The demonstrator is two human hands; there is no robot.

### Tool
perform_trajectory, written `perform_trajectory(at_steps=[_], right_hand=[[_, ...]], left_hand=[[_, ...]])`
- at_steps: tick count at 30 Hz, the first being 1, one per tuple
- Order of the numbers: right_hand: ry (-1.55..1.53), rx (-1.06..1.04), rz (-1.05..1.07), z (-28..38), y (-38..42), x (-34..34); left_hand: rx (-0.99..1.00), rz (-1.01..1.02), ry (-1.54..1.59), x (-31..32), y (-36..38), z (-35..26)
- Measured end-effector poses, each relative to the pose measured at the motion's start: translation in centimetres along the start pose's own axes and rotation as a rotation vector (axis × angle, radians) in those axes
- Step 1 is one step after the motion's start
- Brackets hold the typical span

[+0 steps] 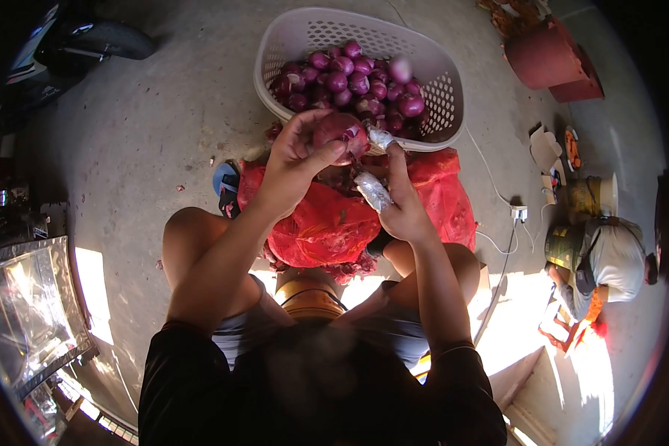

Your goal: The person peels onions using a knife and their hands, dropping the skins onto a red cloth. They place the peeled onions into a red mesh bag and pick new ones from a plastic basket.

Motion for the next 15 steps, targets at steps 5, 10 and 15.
perform_trajectory(at_steps=[5, 10, 15], right_hand=[[-0.098, 0.06, 0.031, 0.41, 0.25, -0.19], [-0.167, 0.078, 0.093, 0.47, 0.43, -0.47], [-0.216, 0.044, 0.135, -0.15, 0.53, -0.62]], left_hand=[[-0.156, 0.023, 0.145, -0.17, 0.0, -0.25], [-0.284, 0.041, 0.333, -0.3, 0.24, -0.06], [-0.483, 0.039, 0.51, -0.34, 0.4, 0.54]])
Point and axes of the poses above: each hand's wrist, its own y-axis away from the middle knuckle, its own x-axis out of the palm, z = x × y, the point moved 2 cm from there along -y, towards the middle knuckle, and after that the axes turned 4 degrees about -x, right-handed, at the moved point
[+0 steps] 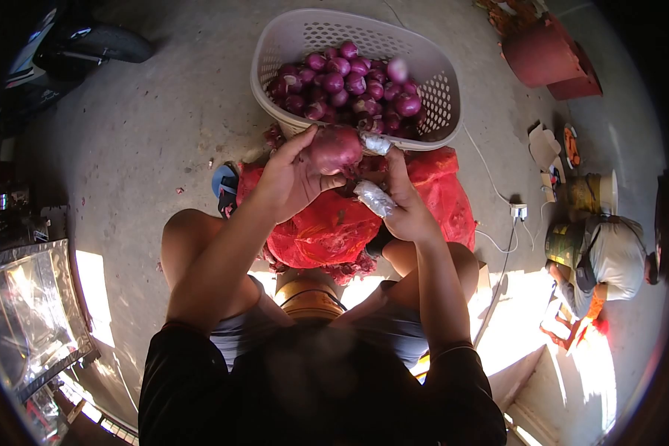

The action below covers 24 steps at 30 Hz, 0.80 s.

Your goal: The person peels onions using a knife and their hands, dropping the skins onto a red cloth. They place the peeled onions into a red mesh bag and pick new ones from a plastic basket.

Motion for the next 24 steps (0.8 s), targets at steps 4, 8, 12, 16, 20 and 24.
perform_trajectory(at_steps=[4, 8, 12, 16, 20, 24], right_hand=[[0.023, -0.035, 0.042, -1.4, 0.4, -0.3], [-0.034, -0.107, 0.05, -0.8, 0.3, -0.2], [-0.114, -0.122, 0.054, -0.6, 0.3, -0.2], [-0.077, 0.0, 0.044, 0.2, 0.2, -0.8], [-0.049, 0.081, -0.049, 0.2, 0.8, -1.5], [0.148, -0.058, -0.146, 1.0, -0.1, -0.9]], left_hand=[[-0.045, 0.14, -0.019, 0.2, 0.0, -0.1], [-0.11, 0.149, 0.058, -0.3, -0.1, 0.2], [-0.193, 0.23, 0.123, -0.8, -0.1, 0.1], [-0.145, 0.068, -0.001, -0.1, 0.4, -0.5], [0.088, -0.04, -0.155, -0.1, 0.0, -1.1], [0.369, -0.12, -0.393, -0.1, 0.2, -2.0]])
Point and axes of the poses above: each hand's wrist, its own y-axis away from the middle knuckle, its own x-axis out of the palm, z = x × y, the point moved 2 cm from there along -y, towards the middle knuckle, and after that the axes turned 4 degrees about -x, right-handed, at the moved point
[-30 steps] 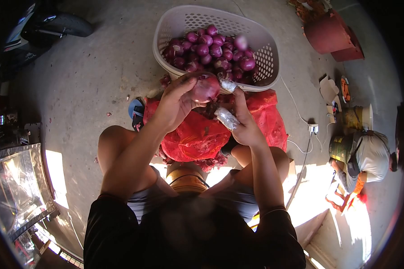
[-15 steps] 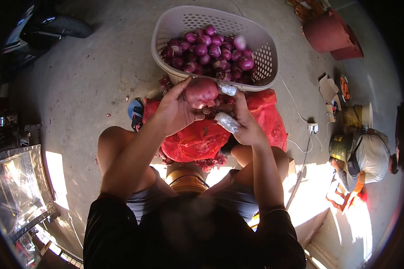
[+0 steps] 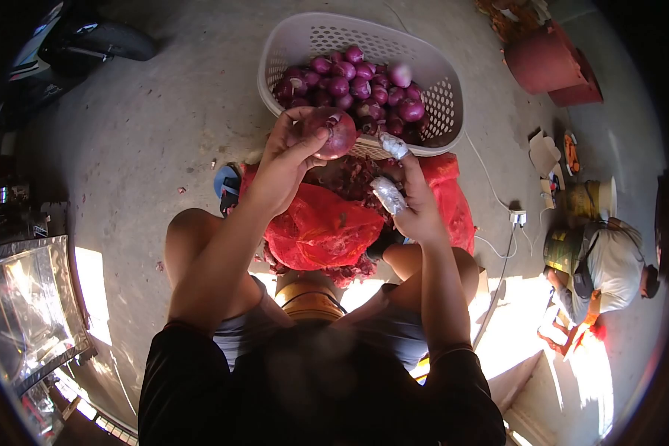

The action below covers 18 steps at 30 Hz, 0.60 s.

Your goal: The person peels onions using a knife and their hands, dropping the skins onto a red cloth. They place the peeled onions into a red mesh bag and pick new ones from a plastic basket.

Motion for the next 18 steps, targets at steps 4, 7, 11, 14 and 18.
perform_trajectory(at_steps=[4, 7, 11, 14, 18], right_hand=[[0.209, -0.094, -0.031, 0.1, -0.4, 0.9], [0.265, -0.12, -0.046, -0.3, -0.5, 1.5], [0.26, -0.151, -0.074, -0.3, -0.7, 1.7], [0.214, -0.136, -0.08, -0.1, -0.8, 1.7], [0.146, -0.11, -0.074, 0.2, -0.8, 1.6]], left_hand=[[0.064, -0.008, -0.062, 0.5, 0.4, -0.1], [0.1, 0.012, -0.059, 0.8, 0.4, 0.3], [0.152, 0.024, -0.077, 1.0, 0.4, 0.8], [0.194, 0.019, -0.11, 1.0, 0.3, 1.1], [0.243, 0.04, -0.118, 1.4, 0.2, 1.1]])
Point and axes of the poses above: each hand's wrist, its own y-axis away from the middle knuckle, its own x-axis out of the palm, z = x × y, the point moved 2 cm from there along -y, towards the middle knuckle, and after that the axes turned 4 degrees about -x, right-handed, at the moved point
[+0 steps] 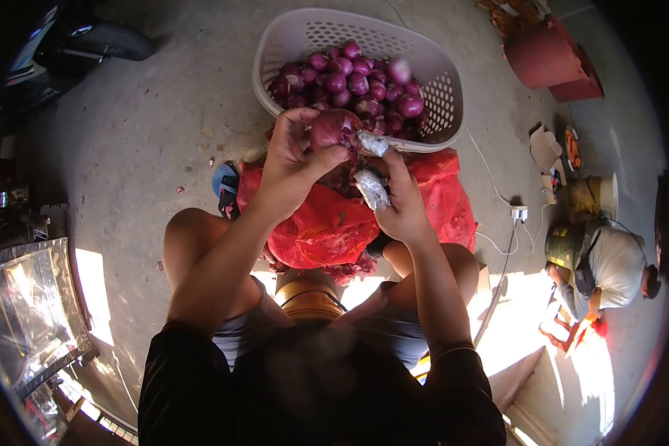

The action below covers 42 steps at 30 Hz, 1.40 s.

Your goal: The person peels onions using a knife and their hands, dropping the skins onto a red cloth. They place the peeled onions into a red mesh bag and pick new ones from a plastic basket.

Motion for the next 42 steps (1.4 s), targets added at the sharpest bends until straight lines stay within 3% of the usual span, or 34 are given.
perform_trajectory(at_steps=[12, 16, 19, 22, 26, 34, 42], right_hand=[[0.092, -0.097, -0.109, 0.6, -0.4, 0.3], [-0.024, -0.098, -0.223, -0.5, -0.5, 0.1], [-0.262, 0.088, -0.355, -1.0, -0.8, -0.7], [-0.44, 0.18, -0.321, -0.5, -0.9, -1.1], [-0.155, 0.047, -0.026, 0.3, -0.2, -0.6], [-0.117, -0.002, 0.03, -0.3, 0.2, 0.0], [-0.128, -0.008, 0.067, -0.2, 0.1, -0.3]], left_hand=[[0.016, -0.012, 0.055, 0.1, 0.1, 0.5], [-0.007, -0.028, 0.107, 0.2, 0.1, 0.3], [-0.063, -0.019, 0.184, 0.3, 0.2, -0.3], [-0.026, -0.007, 0.153, 0.1, 0.1, -0.2], [0.047, -0.002, 0.087, 0.0, 0.0, 0.1], [0.187, 0.052, -0.012, 0.2, 0.1, 0.0], [0.145, 0.038, -0.047, 0.3, 0.0, -0.2]])
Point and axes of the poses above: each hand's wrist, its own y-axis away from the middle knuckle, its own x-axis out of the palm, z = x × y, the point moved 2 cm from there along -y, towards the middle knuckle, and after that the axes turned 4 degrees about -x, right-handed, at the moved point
